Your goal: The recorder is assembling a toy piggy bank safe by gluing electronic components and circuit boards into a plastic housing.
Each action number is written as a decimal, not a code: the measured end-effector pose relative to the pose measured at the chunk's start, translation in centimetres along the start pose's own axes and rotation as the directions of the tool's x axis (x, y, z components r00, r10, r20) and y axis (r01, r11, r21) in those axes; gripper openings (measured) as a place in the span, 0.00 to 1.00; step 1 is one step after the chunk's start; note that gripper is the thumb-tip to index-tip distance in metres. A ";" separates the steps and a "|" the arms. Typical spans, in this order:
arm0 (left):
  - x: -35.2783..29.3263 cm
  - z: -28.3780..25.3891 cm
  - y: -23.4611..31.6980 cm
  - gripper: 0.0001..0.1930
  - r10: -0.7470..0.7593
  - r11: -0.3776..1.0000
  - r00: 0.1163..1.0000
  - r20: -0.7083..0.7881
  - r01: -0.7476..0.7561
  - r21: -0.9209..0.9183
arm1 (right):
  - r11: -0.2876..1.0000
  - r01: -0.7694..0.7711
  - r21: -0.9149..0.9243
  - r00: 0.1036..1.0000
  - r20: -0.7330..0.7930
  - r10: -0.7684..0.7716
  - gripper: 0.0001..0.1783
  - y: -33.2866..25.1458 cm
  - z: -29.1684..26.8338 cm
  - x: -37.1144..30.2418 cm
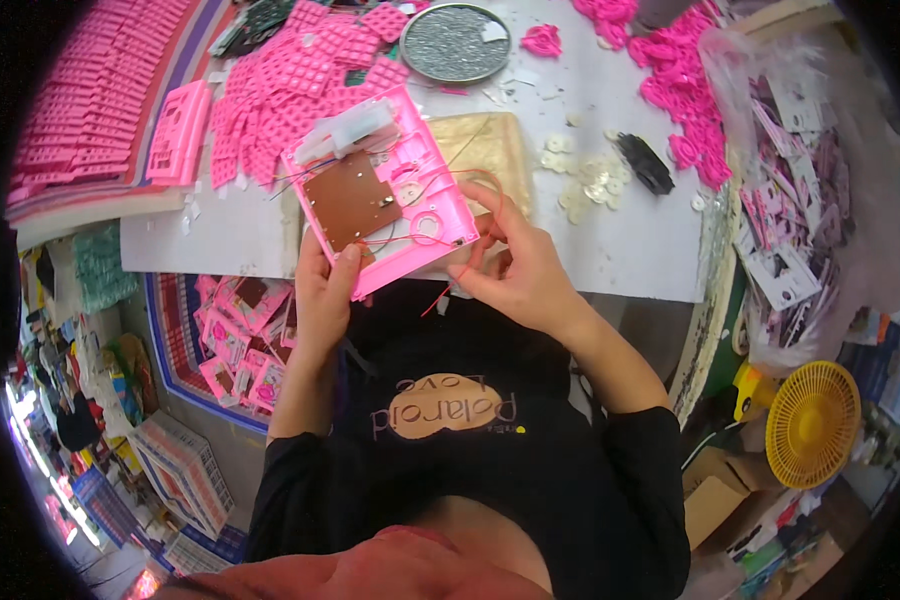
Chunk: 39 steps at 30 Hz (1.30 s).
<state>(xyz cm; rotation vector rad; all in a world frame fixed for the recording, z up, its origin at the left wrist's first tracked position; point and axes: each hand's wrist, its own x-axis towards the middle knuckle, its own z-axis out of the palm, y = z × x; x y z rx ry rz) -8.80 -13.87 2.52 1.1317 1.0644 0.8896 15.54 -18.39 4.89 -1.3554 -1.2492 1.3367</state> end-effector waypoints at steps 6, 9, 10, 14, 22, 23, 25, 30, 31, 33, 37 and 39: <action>3.4 3.1 -0.2 0.11 0.033 0.858 0.993 0.114 -0.087 0.506 | 0.844 0.001 -0.537 1.000 -0.019 -0.014 0.31 2.3 -4.2 -1.5; 4.4 3.4 0.6 0.14 0.073 0.691 0.986 0.152 -0.160 0.705 | 0.804 -0.016 -0.594 1.000 -0.011 0.011 0.28 2.9 -4.8 -1.2; 4.7 3.1 0.7 0.15 0.050 0.644 0.986 0.157 -0.152 0.749 | 0.796 0.001 -0.605 1.000 -0.005 -0.005 0.27 3.2 -4.9 -1.0; 5.3 2.1 1.8 0.16 -0.011 0.487 0.991 0.134 -0.112 0.866 | 0.817 0.105 -0.567 0.994 0.088 -0.067 0.21 3.8 -5.2 0.3; 4.1 4.6 0.8 0.14 0.452 0.445 0.641 0.621 -0.765 0.466 | 0.778 0.373 -0.506 0.926 0.145 -0.350 0.14 4.3 -5.1 0.5; 4.0 5.0 0.2 0.13 0.438 0.432 0.638 0.633 -0.767 0.475 | 0.768 0.379 -0.517 0.923 0.151 -0.354 0.13 4.3 -5.1 0.5; 4.1 5.6 -1.1 0.12 0.413 0.402 0.629 0.658 -0.775 0.488 | 0.744 0.391 -0.542 0.917 0.159 -0.366 0.12 4.3 -5.1 0.5; 5.0 6.2 -2.2 0.09 0.362 0.432 0.657 0.661 -0.747 0.505 | 0.654 0.381 -0.653 0.916 0.168 -0.365 0.10 4.5 -5.3 0.8; 5.0 6.2 -2.4 0.08 0.350 0.438 0.666 0.659 -0.738 0.513 | 0.616 0.398 -0.680 0.906 0.186 -0.380 0.10 4.4 -5.3 0.8; 5.0 6.3 -2.4 0.08 0.353 0.441 0.674 0.649 -0.732 0.520 | 0.565 0.426 -0.707 0.893 0.227 -0.390 0.10 4.2 -5.5 0.6; 4.9 6.2 -2.3 0.08 0.338 0.459 0.686 0.644 -0.718 0.524 | 0.532 0.485 -0.695 0.863 0.281 -0.420 0.10 3.9 -5.3 0.8; 4.9 6.1 -2.2 0.08 0.323 0.466 0.687 0.651 -0.714 0.522 | 0.538 0.507 -0.674 0.853 0.301 -0.426 0.11 3.9 -5.4 1.1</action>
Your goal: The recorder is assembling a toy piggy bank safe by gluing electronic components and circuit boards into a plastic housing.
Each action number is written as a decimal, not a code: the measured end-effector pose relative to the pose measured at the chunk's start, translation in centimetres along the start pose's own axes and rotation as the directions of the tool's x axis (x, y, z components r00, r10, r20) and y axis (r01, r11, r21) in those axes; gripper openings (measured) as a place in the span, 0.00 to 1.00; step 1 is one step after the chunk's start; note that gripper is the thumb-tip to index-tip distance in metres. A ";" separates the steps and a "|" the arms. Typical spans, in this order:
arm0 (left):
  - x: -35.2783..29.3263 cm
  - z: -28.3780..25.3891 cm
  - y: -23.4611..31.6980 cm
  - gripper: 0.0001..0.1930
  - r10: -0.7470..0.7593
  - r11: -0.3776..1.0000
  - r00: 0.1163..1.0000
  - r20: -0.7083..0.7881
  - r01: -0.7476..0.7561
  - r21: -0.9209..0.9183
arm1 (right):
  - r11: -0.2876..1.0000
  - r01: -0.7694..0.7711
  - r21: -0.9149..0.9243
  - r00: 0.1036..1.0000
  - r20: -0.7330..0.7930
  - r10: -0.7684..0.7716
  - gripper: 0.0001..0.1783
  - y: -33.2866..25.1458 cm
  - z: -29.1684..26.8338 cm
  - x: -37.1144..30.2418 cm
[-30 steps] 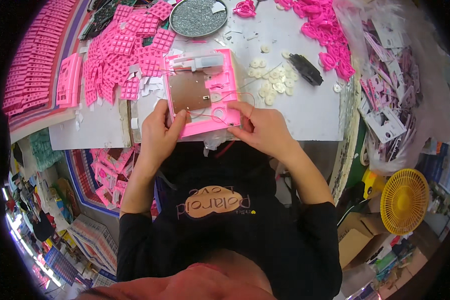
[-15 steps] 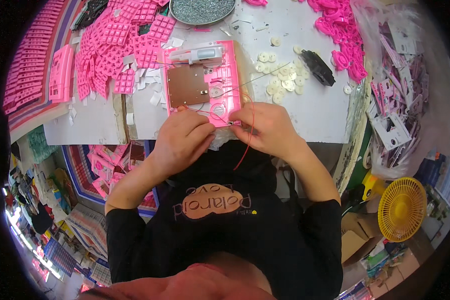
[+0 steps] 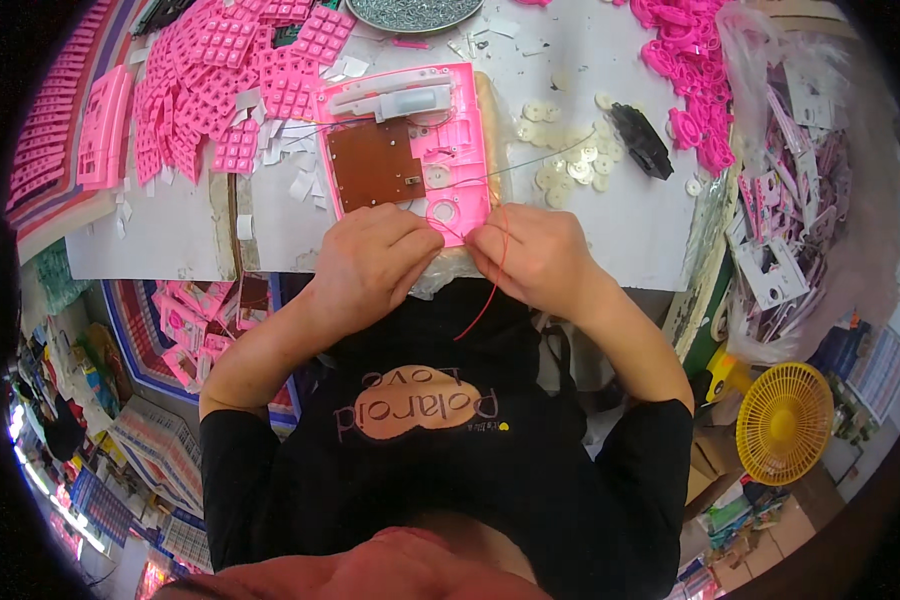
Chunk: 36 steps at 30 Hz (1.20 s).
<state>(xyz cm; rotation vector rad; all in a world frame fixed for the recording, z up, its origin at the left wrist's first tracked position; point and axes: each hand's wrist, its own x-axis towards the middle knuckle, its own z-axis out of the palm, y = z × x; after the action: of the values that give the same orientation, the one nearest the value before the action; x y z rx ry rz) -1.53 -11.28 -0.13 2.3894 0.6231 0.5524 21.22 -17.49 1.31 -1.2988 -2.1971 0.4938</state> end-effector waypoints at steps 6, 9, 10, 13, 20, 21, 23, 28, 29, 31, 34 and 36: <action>-0.2 0.0 -0.2 0.09 0.004 1.000 0.999 0.035 -0.005 0.002 | 0.999 -0.009 0.050 0.998 0.064 0.006 0.13 0.4 -0.1 0.2; -0.2 0.0 -0.3 0.11 0.029 0.999 0.999 0.047 -0.030 0.024 | 0.999 -0.021 0.047 0.997 0.069 0.018 0.13 0.4 0.0 0.3; -0.2 0.0 -0.3 0.13 0.037 0.999 0.998 0.051 -0.039 0.035 | 0.998 -0.030 0.052 0.997 0.073 0.026 0.13 0.5 0.1 0.2; -0.1 -0.4 -0.1 0.18 0.107 0.992 0.991 0.081 -0.111 0.052 | 0.995 -0.046 0.085 0.998 0.056 0.041 0.13 0.7 0.1 0.1; -0.4 0.1 -0.6 0.22 0.175 0.981 0.982 0.073 -0.181 0.076 | 0.988 -0.073 0.135 0.997 0.048 0.067 0.13 1.1 0.4 -0.4; -0.4 0.1 -0.6 0.22 0.184 0.979 0.980 0.076 -0.190 0.080 | 0.985 -0.084 0.154 0.996 0.051 0.077 0.12 1.1 0.4 -0.5; -0.3 0.1 -0.6 0.23 0.200 0.972 0.974 0.103 -0.210 0.106 | 0.951 -0.213 0.224 0.975 0.113 0.192 0.10 1.1 0.1 -0.7; -0.2 -0.2 -0.4 0.25 0.241 0.948 0.958 0.158 -0.267 0.174 | 0.675 -0.591 0.442 0.802 0.231 0.550 0.07 0.3 -0.3 -1.0; -0.1 -0.2 -0.4 0.25 0.239 0.947 0.956 0.170 -0.268 0.179 | 0.688 -0.596 0.415 0.801 0.238 0.550 0.07 0.1 -0.4 -0.8; 0.0 -0.4 -0.3 0.25 0.233 0.943 0.953 0.194 -0.270 0.195 | 0.713 -0.600 0.364 0.800 0.249 0.546 0.07 0.0 -0.8 0.0; 0.1 -0.3 -0.2 0.25 0.247 0.938 0.951 0.187 -0.283 0.202 | 0.646 -0.645 0.407 0.763 0.318 0.562 0.07 0.0 -1.2 0.3; 0.1 -0.4 -0.2 0.24 0.242 0.939 0.950 0.196 -0.280 0.198 | 0.691 -0.628 0.357 0.777 0.329 0.537 0.07 0.0 -1.5 0.8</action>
<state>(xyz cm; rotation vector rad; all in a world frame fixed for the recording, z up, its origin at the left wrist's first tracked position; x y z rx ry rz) -1.72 -10.92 0.03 2.7209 0.3061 0.3984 21.81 -16.75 2.67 -1.7175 -1.5956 1.3521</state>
